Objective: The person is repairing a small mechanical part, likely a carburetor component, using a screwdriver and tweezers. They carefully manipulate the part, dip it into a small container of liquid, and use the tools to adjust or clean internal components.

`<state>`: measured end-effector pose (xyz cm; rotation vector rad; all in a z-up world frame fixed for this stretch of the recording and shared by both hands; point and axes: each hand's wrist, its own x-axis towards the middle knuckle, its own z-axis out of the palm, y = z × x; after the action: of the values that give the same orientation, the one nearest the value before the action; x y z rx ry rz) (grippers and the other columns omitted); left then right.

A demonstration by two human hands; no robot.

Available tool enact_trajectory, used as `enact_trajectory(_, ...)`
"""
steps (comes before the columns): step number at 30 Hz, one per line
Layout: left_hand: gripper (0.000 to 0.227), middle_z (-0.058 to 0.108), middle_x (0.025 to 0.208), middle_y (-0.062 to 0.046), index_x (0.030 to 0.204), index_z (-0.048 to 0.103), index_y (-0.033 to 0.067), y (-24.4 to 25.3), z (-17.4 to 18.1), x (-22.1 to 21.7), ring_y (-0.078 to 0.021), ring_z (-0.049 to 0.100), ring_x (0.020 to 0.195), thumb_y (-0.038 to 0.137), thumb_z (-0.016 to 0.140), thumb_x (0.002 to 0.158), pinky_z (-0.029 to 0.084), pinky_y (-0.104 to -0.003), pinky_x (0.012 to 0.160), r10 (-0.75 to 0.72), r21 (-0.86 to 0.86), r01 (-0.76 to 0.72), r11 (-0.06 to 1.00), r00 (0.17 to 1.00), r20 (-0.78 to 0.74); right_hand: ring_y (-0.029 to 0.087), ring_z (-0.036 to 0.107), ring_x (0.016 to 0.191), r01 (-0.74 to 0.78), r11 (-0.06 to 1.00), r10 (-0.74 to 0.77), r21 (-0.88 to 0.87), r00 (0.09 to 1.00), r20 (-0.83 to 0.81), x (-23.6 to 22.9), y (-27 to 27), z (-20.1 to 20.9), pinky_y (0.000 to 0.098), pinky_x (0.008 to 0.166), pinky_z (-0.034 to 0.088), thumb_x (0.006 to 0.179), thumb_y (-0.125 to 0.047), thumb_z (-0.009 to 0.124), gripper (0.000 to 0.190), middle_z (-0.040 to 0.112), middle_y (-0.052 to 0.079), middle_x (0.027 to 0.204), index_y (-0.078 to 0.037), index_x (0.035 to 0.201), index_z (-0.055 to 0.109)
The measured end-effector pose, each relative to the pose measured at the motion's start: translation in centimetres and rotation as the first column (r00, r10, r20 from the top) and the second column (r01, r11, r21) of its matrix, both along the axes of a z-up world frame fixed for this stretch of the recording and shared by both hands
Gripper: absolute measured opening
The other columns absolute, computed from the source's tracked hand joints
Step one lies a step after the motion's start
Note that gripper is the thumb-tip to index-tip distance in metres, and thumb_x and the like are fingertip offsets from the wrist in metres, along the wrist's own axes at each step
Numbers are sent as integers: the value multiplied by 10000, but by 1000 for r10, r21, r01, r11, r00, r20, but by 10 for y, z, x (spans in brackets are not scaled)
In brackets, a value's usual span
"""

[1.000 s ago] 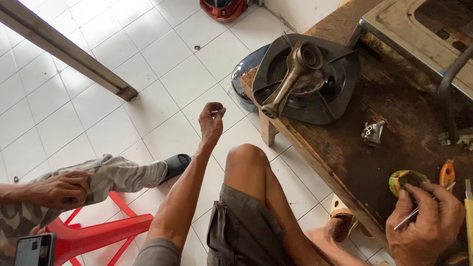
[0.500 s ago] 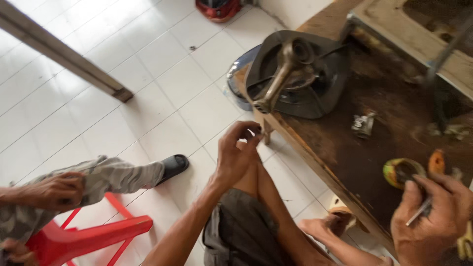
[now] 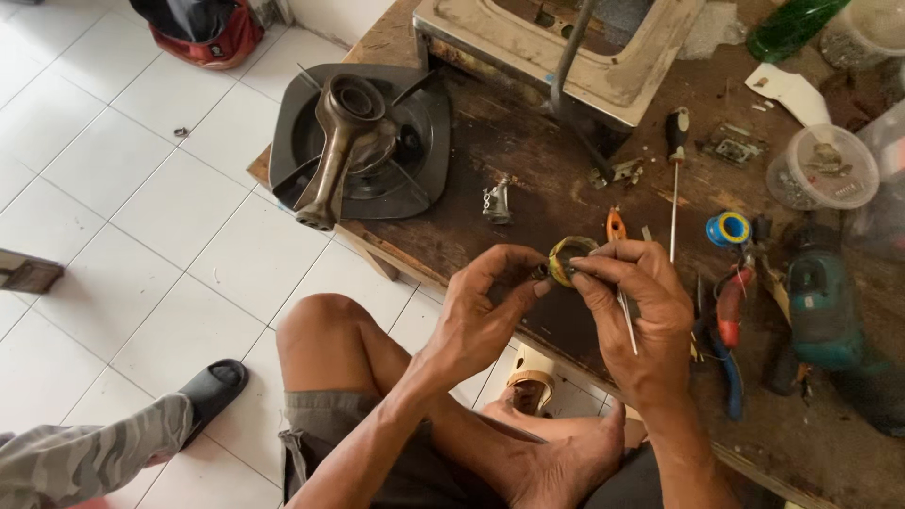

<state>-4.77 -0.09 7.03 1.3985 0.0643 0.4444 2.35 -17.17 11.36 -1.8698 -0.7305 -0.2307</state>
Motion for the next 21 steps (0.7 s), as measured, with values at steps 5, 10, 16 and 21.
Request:
enact_trajectory(5, 253, 827, 1107, -118, 1268, 743, 16, -11, -13, 8, -144, 770, 1028, 138, 796, 1053, 610, -318, 954, -61, -278, 59, 959, 998, 3, 328, 745, 1026, -1, 1000, 1, -31, 1000, 5, -1, 0, -6, 435, 885, 590, 1064, -6, 787, 101, 699, 206, 1134, -10, 1150, 842)
enact_trajectory(10, 292, 815, 1103, -123, 1288, 722, 4, -16, -11, 11, -149, 760, 1037, 155, 805, 1052, 600, -314, 959, -67, -328, 51, 943, 997, -40, 312, 733, 1038, 32, 997, -27, -71, 997, 71, -8, 5, -3, 436, 894, 585, 1035, -32, 828, 109, 700, 185, 1168, -64, 1130, 872)
enact_trajectory(16, 285, 827, 1009, -108, 1246, 733, -3, -20, -16, 15, -134, 782, 987, 129, 839, 1016, 604, -251, 901, -31, -384, 7, 924, 998, -57, 284, 727, 1024, 78, 997, -74, -23, 988, 133, -15, 9, -5, 385, 893, 602, 1035, 20, 829, 131, 700, 194, 1179, -24, 1153, 868)
enact_trajectory(21, 219, 774, 1012, -13, 1130, 721, 70, -11, -20, 17, -68, 688, 922, 105, 860, 964, 567, -207, 851, -95, -500, 42, 865, 992, -81, 290, 715, 1196, 87, 992, -87, -88, 996, 2, -24, 7, 10, 383, 1092, 581, 1068, 16, 670, 173, 724, 200, 1256, 31, 1219, 754)
